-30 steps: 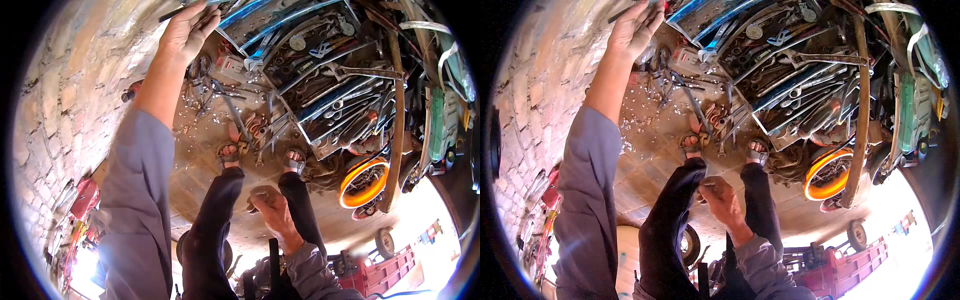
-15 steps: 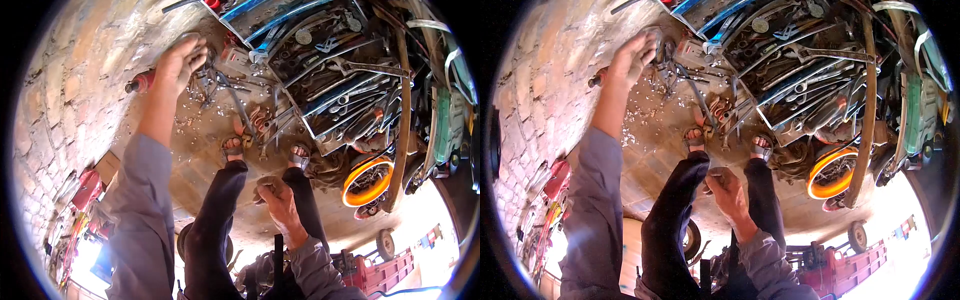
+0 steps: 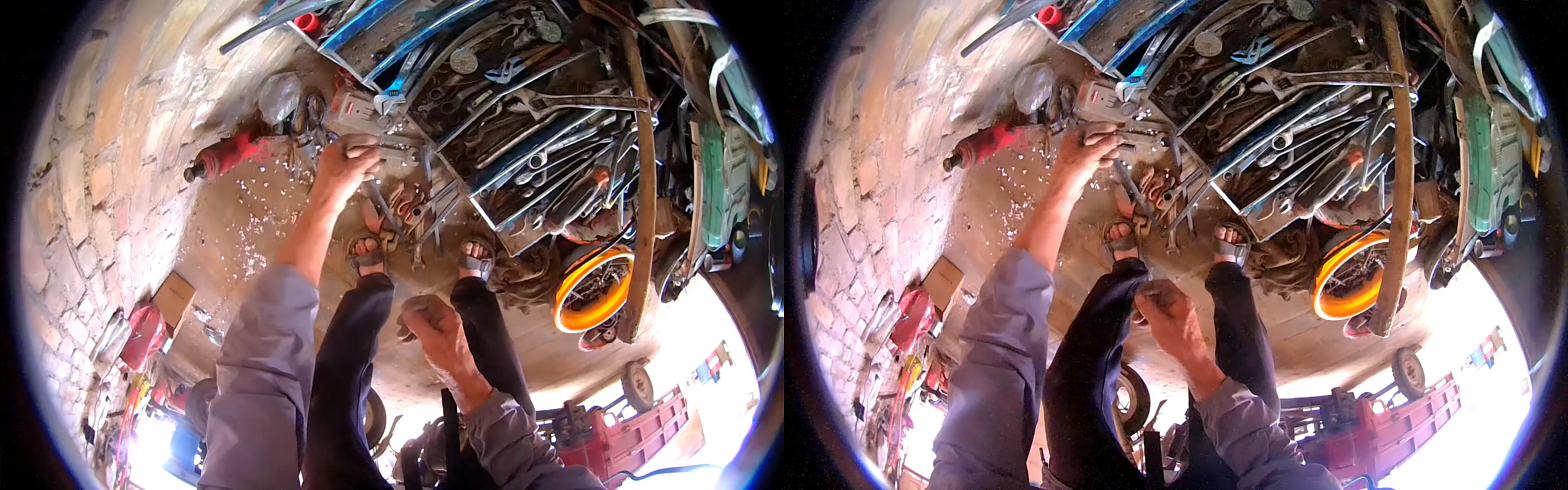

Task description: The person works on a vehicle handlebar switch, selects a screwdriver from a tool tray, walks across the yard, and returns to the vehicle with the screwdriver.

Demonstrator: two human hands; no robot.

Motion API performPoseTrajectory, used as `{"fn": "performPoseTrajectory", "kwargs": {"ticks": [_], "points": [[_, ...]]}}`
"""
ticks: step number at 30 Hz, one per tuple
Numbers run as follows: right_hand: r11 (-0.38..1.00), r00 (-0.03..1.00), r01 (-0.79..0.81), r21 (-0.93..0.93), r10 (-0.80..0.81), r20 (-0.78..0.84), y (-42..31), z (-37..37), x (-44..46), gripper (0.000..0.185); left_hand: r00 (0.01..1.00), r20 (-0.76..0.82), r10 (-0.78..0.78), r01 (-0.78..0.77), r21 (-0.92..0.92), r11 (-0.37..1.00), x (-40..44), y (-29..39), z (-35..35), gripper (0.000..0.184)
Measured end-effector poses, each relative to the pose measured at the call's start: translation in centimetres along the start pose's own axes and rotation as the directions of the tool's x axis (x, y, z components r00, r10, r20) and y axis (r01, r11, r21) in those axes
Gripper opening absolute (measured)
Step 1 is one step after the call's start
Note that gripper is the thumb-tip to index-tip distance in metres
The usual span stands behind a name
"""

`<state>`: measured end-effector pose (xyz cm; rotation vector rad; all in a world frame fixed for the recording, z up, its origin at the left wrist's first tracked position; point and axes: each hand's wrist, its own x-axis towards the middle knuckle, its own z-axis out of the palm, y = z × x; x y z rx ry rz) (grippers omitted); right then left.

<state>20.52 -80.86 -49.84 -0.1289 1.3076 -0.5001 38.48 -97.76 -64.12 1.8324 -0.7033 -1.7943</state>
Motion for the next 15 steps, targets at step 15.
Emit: {"fn": "performPoseTrajectory", "kwargs": {"ticks": [15], "points": [[0.995, 0.999, 0.033, 0.093, -0.034, 0.010, -3.0, -1.3, 0.1, 0.016, 0.832, 0.221, 0.510, -0.302, 0.950, 0.080, 8.3, 4.3, 8.5, 0.062]]}}
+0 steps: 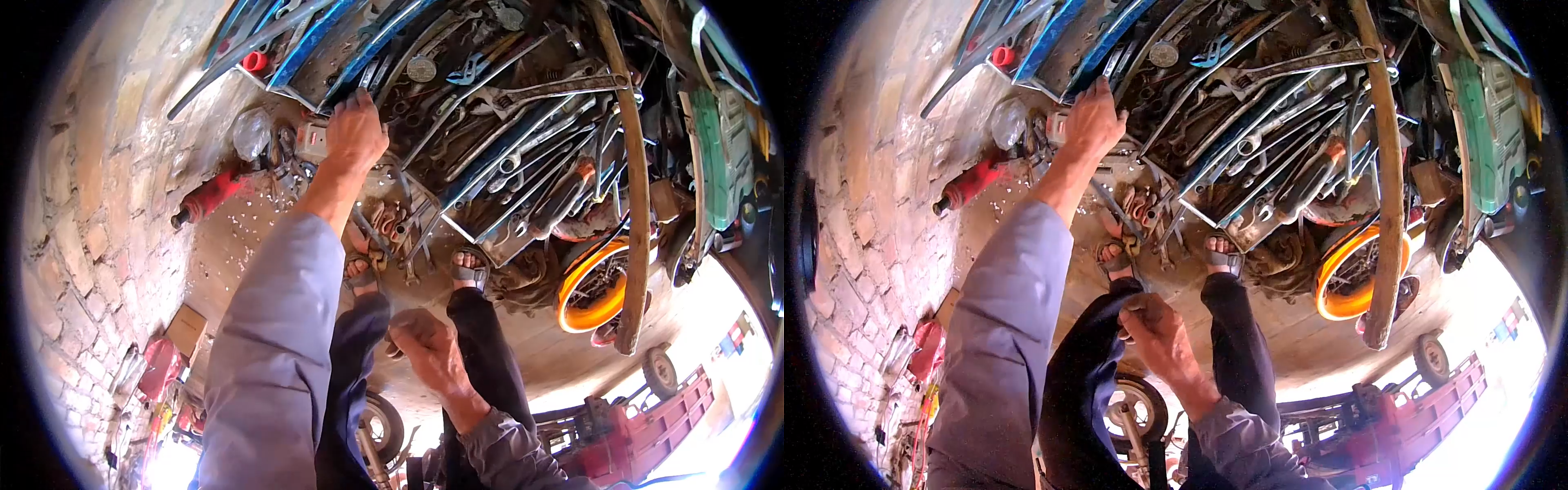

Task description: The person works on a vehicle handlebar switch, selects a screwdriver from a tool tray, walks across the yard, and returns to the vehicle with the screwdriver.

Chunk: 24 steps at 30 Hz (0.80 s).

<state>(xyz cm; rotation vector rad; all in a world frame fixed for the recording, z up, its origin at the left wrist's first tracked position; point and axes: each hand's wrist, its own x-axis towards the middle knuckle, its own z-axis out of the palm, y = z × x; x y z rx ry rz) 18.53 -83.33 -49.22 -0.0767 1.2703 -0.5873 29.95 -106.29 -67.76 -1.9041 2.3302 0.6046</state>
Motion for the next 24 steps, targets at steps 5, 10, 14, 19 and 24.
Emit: {"fn": "performPoseTrajectory", "kwargs": {"ticks": [5, 10, 14, 19, 24], "points": [[0.999, 1.000, -0.015, -0.035, 0.015, -0.008, -0.9, -0.5, -0.1, 0.017, 0.984, 0.082, -0.156, 0.143, 0.145, 0.979, 3.0, -0.5, 2.9, 0.054], [0.999, 1.000, 0.020, 0.026, -0.020, -0.010, -0.6, -0.5, -0.2, 0.016, 0.940, 0.230, -0.251, 0.260, -0.005, 0.966, 3.9, 0.7, 1.0, 0.031], [0.999, 0.999, 0.033, 0.003, -0.033, 0.000, -0.6, -0.7, 0.0, 0.016, 0.934, 0.277, -0.227, 0.297, -0.242, 0.924, 1.2, 1.9, 0.7, 0.030], [0.997, 0.999, 0.040, -0.064, -0.041, -0.015, -0.1, -0.6, 0.4, 0.017, 0.851, 0.499, -0.166, 0.358, -0.318, 0.878, -4.1, 4.3, -3.1, 0.028], [0.997, 1.000, 0.030, -0.075, -0.030, -0.003, 0.1, -0.4, 0.4, 0.018, 0.914, 0.396, -0.094, 0.216, -0.274, 0.937, -5.7, 2.9, -2.0, 0.034]]}}
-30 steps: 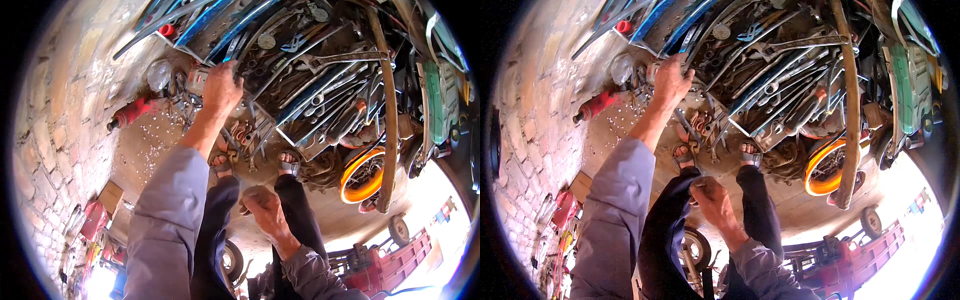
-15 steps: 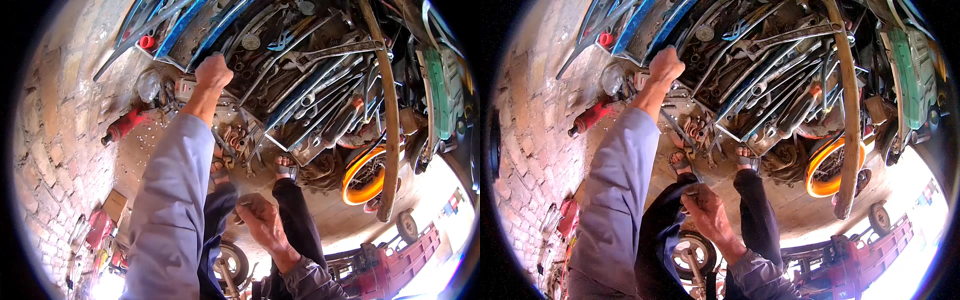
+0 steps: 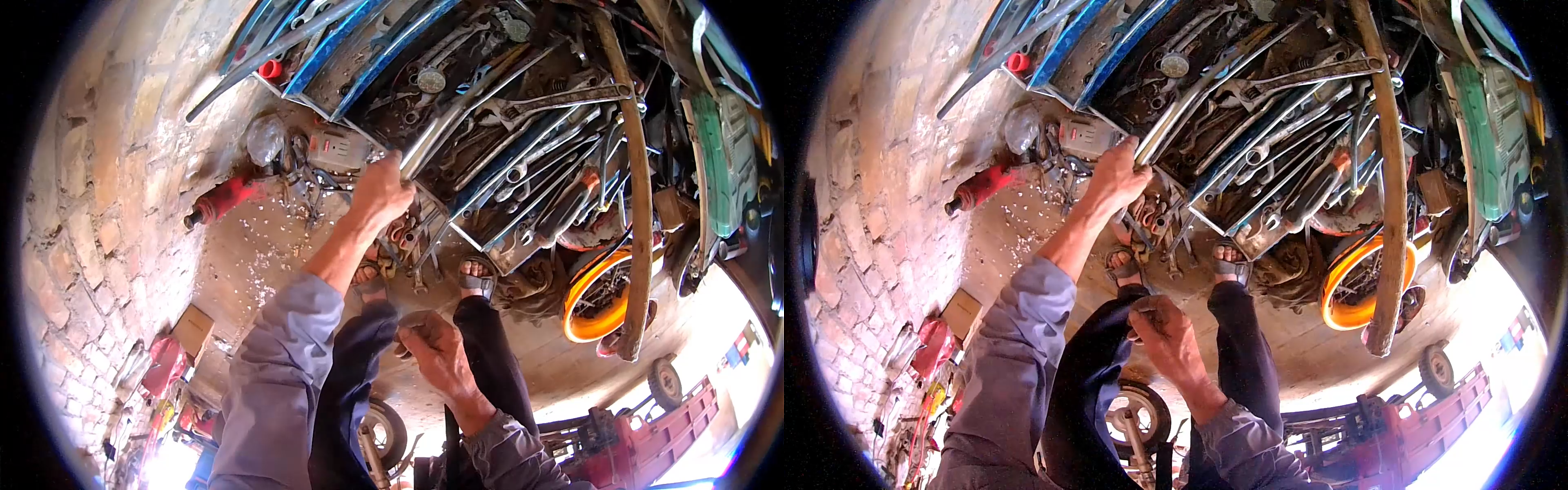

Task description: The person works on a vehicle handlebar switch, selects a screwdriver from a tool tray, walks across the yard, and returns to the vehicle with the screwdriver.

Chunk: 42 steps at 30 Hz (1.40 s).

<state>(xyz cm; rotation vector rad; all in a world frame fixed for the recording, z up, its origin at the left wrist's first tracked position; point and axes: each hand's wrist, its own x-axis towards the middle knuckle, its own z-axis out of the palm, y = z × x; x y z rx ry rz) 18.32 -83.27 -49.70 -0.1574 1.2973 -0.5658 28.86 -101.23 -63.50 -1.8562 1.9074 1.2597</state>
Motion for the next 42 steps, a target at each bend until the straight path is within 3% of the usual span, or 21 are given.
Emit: {"fn": "performPoseTrajectory", "kwargs": {"ticks": [1, 2, 4, 8, 9, 10, 12, 16, 18, 20, 23, 24, 26, 28, 30, 31, 33, 36, 37, 39, 42], "points": [[1.000, 1.000, -0.003, 0.002, 0.003, 0.007, 0.0, 0.0, 0.0, 0.017, 1.000, 0.025, -0.006, 0.005, 0.042, 0.999, 0.3, -0.1, -0.4, 0.034], [1.000, 1.000, -0.004, 0.000, 0.004, 0.007, 0.0, 0.0, 0.0, 0.017, 0.983, 0.097, -0.155, 0.167, -0.141, 0.976, 0.4, 0.1, -0.7, 0.034], [0.999, 1.000, 0.006, 0.041, -0.006, 0.007, 0.2, -0.1, 0.0, 0.017, 0.984, 0.052, -0.168, 0.175, -0.177, 0.969, 1.5, -0.2, -0.9, 0.031], [0.998, 1.000, -0.021, 0.054, 0.021, 0.009, -0.2, 0.1, 0.0, 0.017, 0.976, -0.171, 0.133, -0.118, 0.093, 0.989, 5.5, -1.5, -0.7, 0.042], [0.997, 1.000, -0.008, 0.082, 0.007, 0.013, -0.1, 0.2, 0.1, 0.017, 0.999, -0.048, 0.013, -0.014, -0.014, 1.000, 5.6, 0.1, -2.4, 0.045], [0.994, 1.000, 0.004, 0.112, -0.006, 0.014, 0.0, 0.2, 0.1, 0.017, 1.000, -0.018, 0.018, -0.018, -0.008, 1.000, 6.4, 0.9, -3.2, 0.045], [0.997, 1.000, -0.009, 0.079, 0.008, 0.014, -0.1, 0.0, 0.1, 0.017, 0.995, -0.079, -0.052, 0.044, -0.099, 0.994, 7.7, 2.2, -3.9, 0.031], [1.000, 1.000, -0.015, 0.027, 0.015, 0.007, -0.4, 0.1, 0.4, 0.016, 0.989, -0.148, -0.007, 0.005, -0.011, 1.000, 11.0, 3.4, -4.9, 0.032], [0.999, 1.000, -0.020, 0.035, 0.020, 0.005, -0.7, 0.2, 0.5, 0.016, 0.933, -0.323, 0.158, -0.142, 0.075, 0.987, 12.8, 2.9, -4.3, 0.036], [0.999, 1.000, -0.028, 0.044, 0.028, 0.005, -0.7, 0.2, 0.7, 0.016, 0.887, -0.428, 0.172, -0.171, 0.042, 0.984, 13.6, 2.4, -3.1, 0.037], [0.998, 1.000, 0.004, 0.062, -0.004, 0.003, -1.0, 0.0, 0.7, 0.016, 0.708, -0.669, 0.227, -0.186, 0.134, 0.973, 12.7, 2.9, -1.7, 0.030], [0.999, 1.000, -0.019, 0.043, 0.019, -0.008, -1.4, 0.0, 0.7, 0.016, 0.690, -0.672, 0.267, -0.219, 0.157, 0.963, 12.2, 2.9, -0.9, 0.027], [0.999, 0.999, -0.046, 0.023, 0.046, -0.024, -1.5, -0.2, 0.7, 0.016, 0.874, -0.461, 0.151, -0.126, 0.084, 0.988, 11.4, 2.8, 0.5, 0.028], [0.999, 0.998, -0.039, 0.021, 0.040, -0.039, -1.3, -0.1, 0.7, 0.015, 0.960, -0.279, 0.005, 0.023, 0.097, 0.995, 11.2, 2.1, 1.9, 0.032], [0.999, 0.999, -0.041, -0.007, 0.041, -0.026, -1.1, -0.3, 0.6, 0.015, 0.984, -0.179, -0.013, 0.038, 0.138, 0.990, 11.8, 0.7, 3.5, 0.040], [0.999, 0.999, -0.040, -0.033, 0.040, -0.012, -1.1, -0.5, 0.6, 0.015, 0.984, -0.179, -0.013, 0.038, 0.134, 0.990, 12.5, -0.5, 4.9, 0.040], [0.997, 0.998, -0.070, -0.036, 0.070, -0.009, -1.8, -0.5, 0.4, 0.015, 0.798, -0.490, 0.352, -0.192, 0.348, 0.918, 13.0, -1.8, 6.8, 0.039], [0.994, 0.994, -0.107, -0.010, 0.107, 0.010, -2.0, -0.4, 0.0, 0.017, 0.760, -0.516, 0.395, -0.226, 0.360, 0.905, 13.4, -2.0, 6.9, 0.049], [0.993, 0.993, -0.115, 0.012, 0.115, 0.025, -2.0, -0.4, 0.0, 0.018, 0.757, -0.521, 0.394, -0.226, 0.357, 0.906, 13.8, -1.8, 6.6, 0.049], [0.992, 0.992, -0.125, 0.013, 0.125, 0.021, -2.9, -0.2, -0.1, 0.018, 0.915, -0.376, 0.147, -0.046, 0.263, 0.964, 14.6, -0.9, 6.0, 0.049], [0.989, 0.989, -0.148, 0.006, 0.148, 0.027, -2.8, -0.5, -0.2, 0.018, 0.945, -0.305, 0.122, -0.052, 0.227, 0.972, 14.2, -0.1, 4.6, 0.049]]}}
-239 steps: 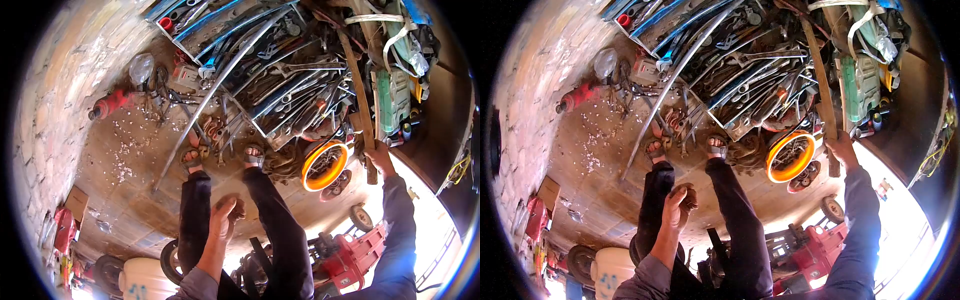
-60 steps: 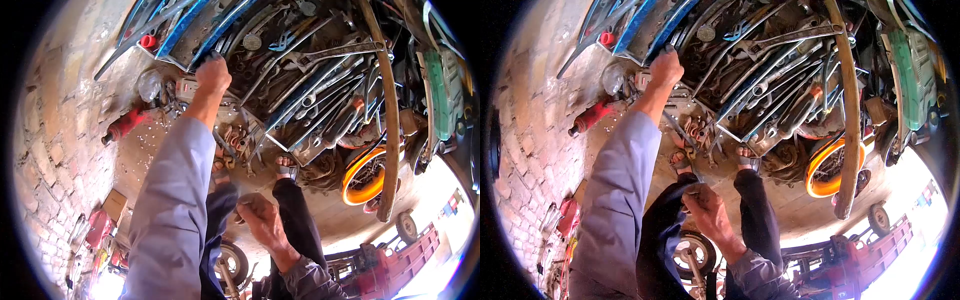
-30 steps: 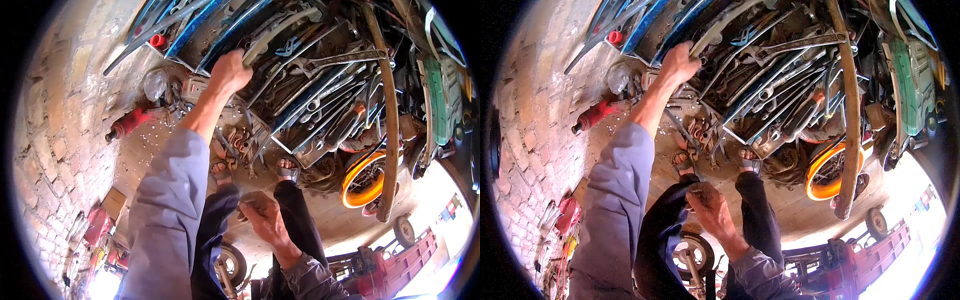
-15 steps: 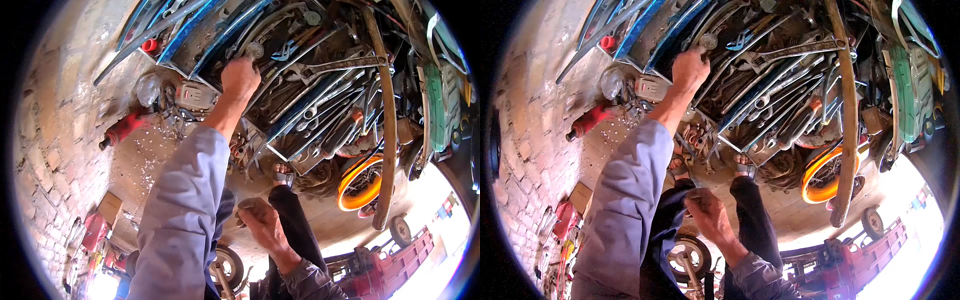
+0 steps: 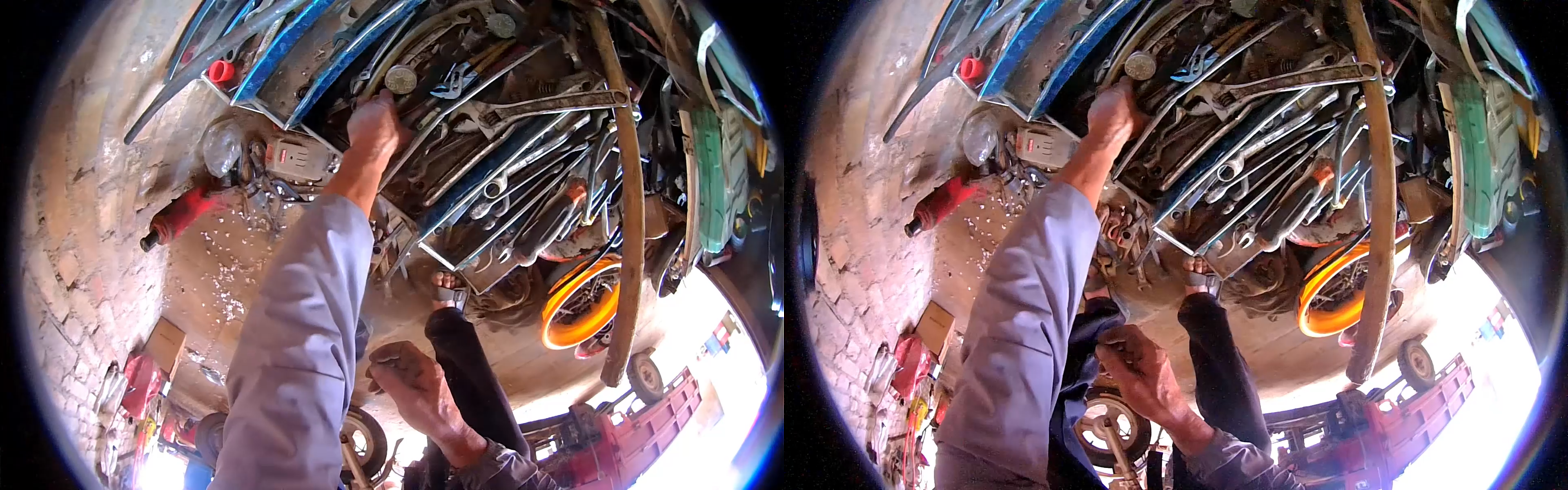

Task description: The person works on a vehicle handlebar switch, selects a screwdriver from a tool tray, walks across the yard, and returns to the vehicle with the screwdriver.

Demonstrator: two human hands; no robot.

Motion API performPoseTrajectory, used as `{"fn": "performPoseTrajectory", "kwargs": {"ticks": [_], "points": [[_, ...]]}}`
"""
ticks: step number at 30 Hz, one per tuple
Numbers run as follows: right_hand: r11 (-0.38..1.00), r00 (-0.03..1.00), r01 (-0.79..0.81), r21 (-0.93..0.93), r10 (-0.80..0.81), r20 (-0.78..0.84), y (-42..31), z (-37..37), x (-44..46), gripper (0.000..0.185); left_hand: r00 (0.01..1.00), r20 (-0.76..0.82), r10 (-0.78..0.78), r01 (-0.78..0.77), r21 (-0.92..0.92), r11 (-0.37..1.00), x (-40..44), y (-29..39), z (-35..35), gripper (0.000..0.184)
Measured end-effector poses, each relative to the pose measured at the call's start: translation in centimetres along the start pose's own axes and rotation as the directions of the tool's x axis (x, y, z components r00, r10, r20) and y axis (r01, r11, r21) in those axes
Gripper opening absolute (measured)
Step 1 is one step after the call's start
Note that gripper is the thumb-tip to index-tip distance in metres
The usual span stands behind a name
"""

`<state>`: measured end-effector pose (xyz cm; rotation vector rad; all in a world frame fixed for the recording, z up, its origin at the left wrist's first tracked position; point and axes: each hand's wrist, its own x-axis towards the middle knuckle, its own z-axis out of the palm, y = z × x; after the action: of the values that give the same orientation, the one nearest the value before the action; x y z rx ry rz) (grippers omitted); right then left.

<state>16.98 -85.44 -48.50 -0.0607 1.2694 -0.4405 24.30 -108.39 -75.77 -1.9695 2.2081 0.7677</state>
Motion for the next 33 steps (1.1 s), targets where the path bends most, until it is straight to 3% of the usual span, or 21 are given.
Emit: {"fn": "performPoseTrajectory", "kwargs": {"ticks": [2, 6, 9, 10, 12, 16, 23, 26, 29, 33], "points": [[0.999, 1.000, 0.030, 0.028, -0.030, -0.005, 0.1, -0.1, -0.1, 0.019, 0.999, -0.017, 0.028, -0.028, -0.024, 0.999, -0.1, 0.1, -0.7, 0.046], [0.999, 0.999, 0.020, -0.026, -0.021, -0.025, 0.3, -0.3, 0.0, 0.018, 0.991, 0.123, -0.047, 0.054, -0.049, 0.997, 0.3, 0.5, -2.6, 0.046], [0.996, 0.996, 0.090, -0.028, -0.091, -0.017, 1.3, -0.4, 0.3, 0.017, 0.956, 0.183, -0.229, 0.272, -0.259, 0.927, 1.0, 0.4, -4.3, 0.043], [0.994, 0.994, 0.103, -0.029, -0.103, -0.017, 1.4, -0.4, 0.2, 0.016, 0.967, 0.101, -0.232, 0.253, -0.353, 0.901, 1.7, -0.5, -3.7, 0.029], [0.993, 0.993, 0.115, -0.029, -0.116, -0.014, 1.4, -0.3, 0.1, 0.016, 0.969, 0.189, -0.157, 0.227, -0.441, 0.868, 2.0, -0.8, -6.0, 0.025], [0.995, 0.996, 0.091, -0.034, -0.091, -0.020, 0.7, -0.1, 0.0, 0.015, 0.954, 0.243, -0.175, 0.300, -0.763, 0.573, 1.4, -0.7, -8.5, 0.010], [0.995, 0.995, 0.101, -0.013, -0.101, 0.002, 0.7, 0.0, 0.1, 0.013, 0.952, 0.235, -0.196, 0.305, -0.774, 0.555, 0.9, -0.7, -10.2, 0.007], [0.996, 0.996, 0.088, 0.005, -0.088, -0.001, 0.8, 0.1, 0.2, 0.013, 0.953, 0.238, -0.189, 0.300, -0.828, 0.474, 0.8, -0.5, -10.1, 0.007], [0.996, 0.997, 0.076, 0.039, -0.077, 0.004, 0.5, 0.1, 0.3, 0.013, 0.955, 0.193, -0.223, 0.290, -0.756, 0.587, 1.0, -0.5, -9.9, 0.009], [0.998, 0.998, 0.067, 0.019, -0.067, -0.003, 0.7, 0.1, 0.6, 0.013, 0.953, 0.178, -0.245, 0.294, -0.735, 0.611, 2.1, -0.2, -9.4, 0.010]]}}
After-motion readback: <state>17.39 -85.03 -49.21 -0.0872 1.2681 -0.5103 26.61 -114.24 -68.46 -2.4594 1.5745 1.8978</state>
